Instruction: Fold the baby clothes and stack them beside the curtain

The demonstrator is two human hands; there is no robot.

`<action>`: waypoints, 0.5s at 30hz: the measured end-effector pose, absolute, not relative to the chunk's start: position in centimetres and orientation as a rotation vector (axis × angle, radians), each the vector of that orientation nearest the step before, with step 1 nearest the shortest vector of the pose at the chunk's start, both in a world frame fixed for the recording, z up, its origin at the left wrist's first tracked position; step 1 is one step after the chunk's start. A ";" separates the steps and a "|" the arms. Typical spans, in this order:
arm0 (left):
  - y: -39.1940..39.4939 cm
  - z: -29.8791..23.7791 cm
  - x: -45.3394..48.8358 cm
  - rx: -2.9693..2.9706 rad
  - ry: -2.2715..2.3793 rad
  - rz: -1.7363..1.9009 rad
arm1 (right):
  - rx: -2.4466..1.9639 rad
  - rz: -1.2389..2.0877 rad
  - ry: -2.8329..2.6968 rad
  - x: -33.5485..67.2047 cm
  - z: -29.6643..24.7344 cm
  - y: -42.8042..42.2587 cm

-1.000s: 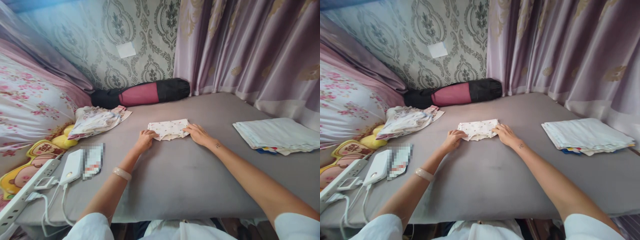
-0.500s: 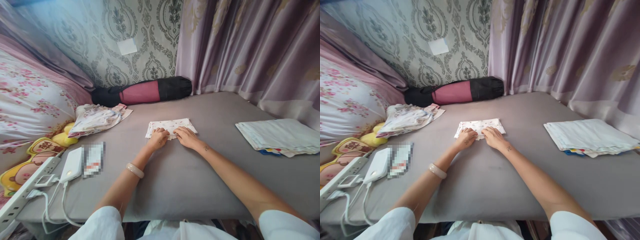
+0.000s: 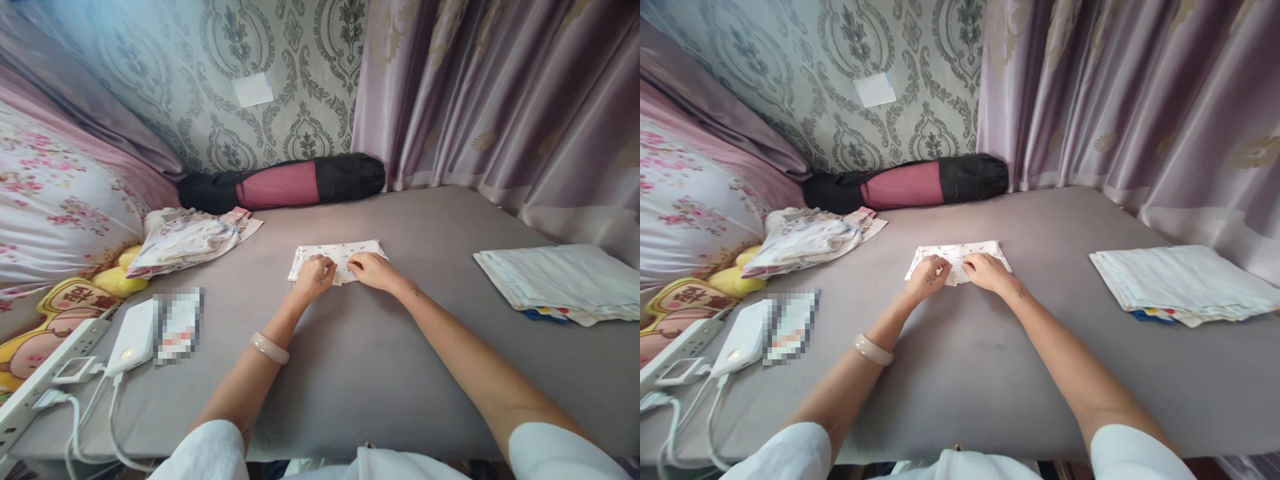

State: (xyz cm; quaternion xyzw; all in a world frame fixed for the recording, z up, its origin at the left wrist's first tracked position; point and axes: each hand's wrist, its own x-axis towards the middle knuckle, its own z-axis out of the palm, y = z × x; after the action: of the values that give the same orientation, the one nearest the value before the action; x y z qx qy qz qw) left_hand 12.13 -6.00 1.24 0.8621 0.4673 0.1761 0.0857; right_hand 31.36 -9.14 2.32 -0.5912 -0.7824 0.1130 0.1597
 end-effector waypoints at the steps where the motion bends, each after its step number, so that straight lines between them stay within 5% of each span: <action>1: -5.7 1.2 12.7 2.546 1.462 0.583 | -1.707 0.260 -2.185 31.0 2.2 -8.6; 6: -4.5 -0.2 15.1 2.529 1.625 0.643 | -1.742 0.035 -2.149 29.2 0.2 -7.0; 15: -4.1 -2.5 15.2 2.582 1.626 0.307 | -1.808 0.107 -2.237 28.8 -2.4 -6.9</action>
State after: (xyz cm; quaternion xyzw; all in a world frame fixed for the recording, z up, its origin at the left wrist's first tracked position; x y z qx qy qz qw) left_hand 15.23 -4.07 -2.53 0.8413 0.5300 0.1001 0.0373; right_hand 28.79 -6.89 -2.36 -0.6228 -0.7705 0.0369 0.1311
